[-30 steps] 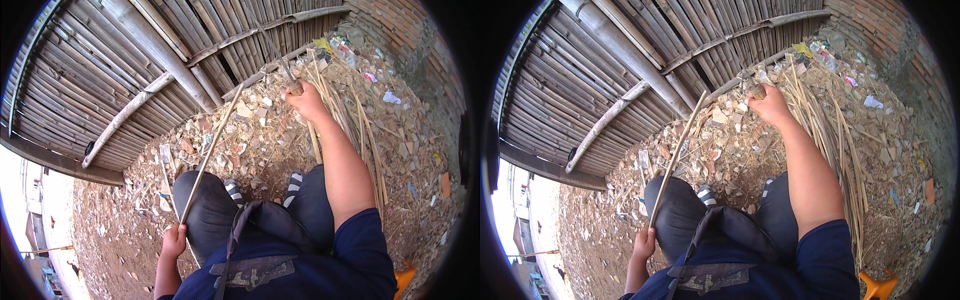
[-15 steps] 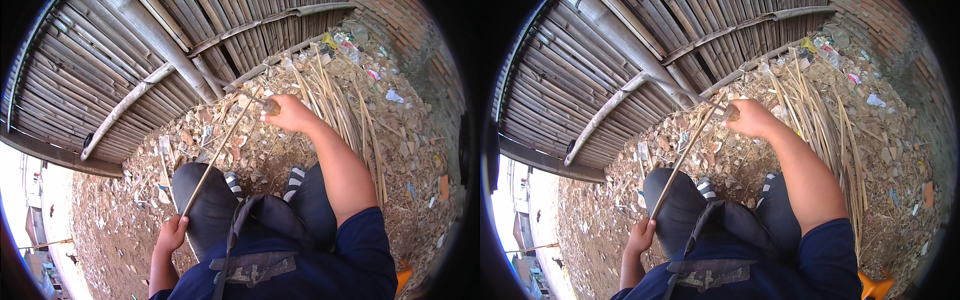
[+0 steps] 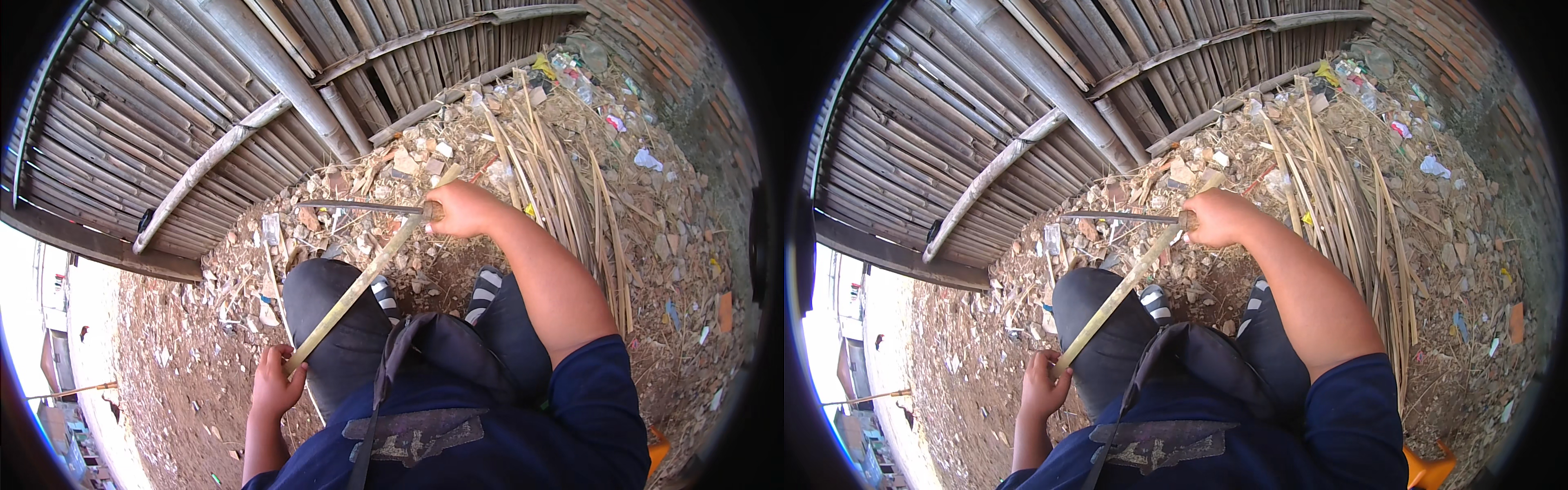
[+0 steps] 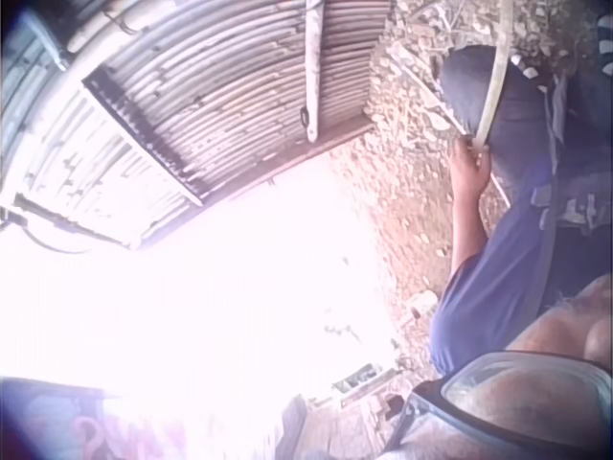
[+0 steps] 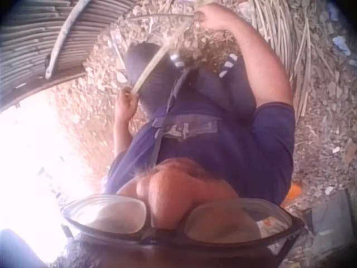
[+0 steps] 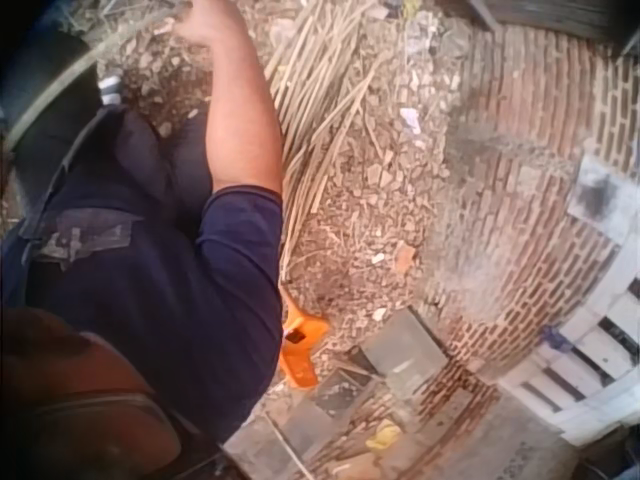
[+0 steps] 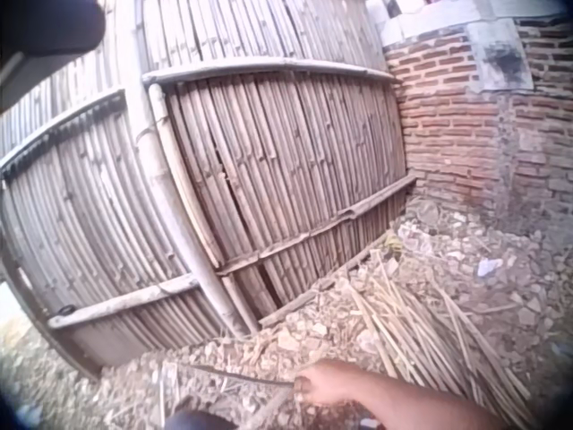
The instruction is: The person sits on the ground and uses a long blade to shave thin layers off bamboo strips, repeatedly drawing the blade along the length of each strip to smooth and thin it.
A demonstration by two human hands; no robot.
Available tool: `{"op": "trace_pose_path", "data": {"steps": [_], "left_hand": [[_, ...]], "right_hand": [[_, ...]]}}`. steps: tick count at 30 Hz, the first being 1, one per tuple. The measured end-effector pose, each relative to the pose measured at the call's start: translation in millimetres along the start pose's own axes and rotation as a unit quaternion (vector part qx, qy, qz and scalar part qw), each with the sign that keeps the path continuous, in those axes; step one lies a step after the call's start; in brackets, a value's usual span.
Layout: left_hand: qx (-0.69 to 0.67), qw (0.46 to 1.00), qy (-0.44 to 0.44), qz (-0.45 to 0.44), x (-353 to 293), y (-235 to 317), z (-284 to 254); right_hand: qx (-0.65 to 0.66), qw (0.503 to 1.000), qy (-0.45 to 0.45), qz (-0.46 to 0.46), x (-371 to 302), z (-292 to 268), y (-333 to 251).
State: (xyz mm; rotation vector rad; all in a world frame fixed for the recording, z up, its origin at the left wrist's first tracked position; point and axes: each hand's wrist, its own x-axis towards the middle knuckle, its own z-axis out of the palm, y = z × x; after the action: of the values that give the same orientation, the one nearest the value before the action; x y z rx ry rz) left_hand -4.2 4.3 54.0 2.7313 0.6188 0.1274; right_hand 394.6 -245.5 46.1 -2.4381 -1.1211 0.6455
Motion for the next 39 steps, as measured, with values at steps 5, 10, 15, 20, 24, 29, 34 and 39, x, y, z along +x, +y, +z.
{"op": "trace_pose_path", "data": {"steps": [5,10,15,20,24,29,34,39], "left_hand": [[0.166,0.986,0.019,0.025,-9,-6,-11],[0.092,0.991,-0.033,-0.092,-5,4,-4],[-0.004,0.991,-0.076,-0.111,7,8,15],[0.007,0.991,-0.106,-0.086,13,3,15],[0.033,0.992,-0.099,-0.075,15,6,17],[0.043,0.995,-0.066,-0.067,9,-4,29],[0.045,0.995,-0.065,-0.061,16,-7,31],[0.05,0.995,-0.066,-0.064,11,-9,26]], "right_hand": [[0.003,1.0,-0.019,0.014,-5,-10,-7],[-0.039,0.999,0.021,-0.023,-16,-16,-14],[-0.047,0.997,-0.024,-0.048,-16,-4,-34],[-0.034,0.997,0.009,-0.063,-9,12,-28],[-0.011,0.999,0.023,-0.031,6,16,-17],[-0.027,0.999,-0.018,-0.023,7,27,-43],[0.055,0.997,0.03,0.045,30,27,0],[-0.012,0.999,-0.03,0.031,19,27,-42]]}}
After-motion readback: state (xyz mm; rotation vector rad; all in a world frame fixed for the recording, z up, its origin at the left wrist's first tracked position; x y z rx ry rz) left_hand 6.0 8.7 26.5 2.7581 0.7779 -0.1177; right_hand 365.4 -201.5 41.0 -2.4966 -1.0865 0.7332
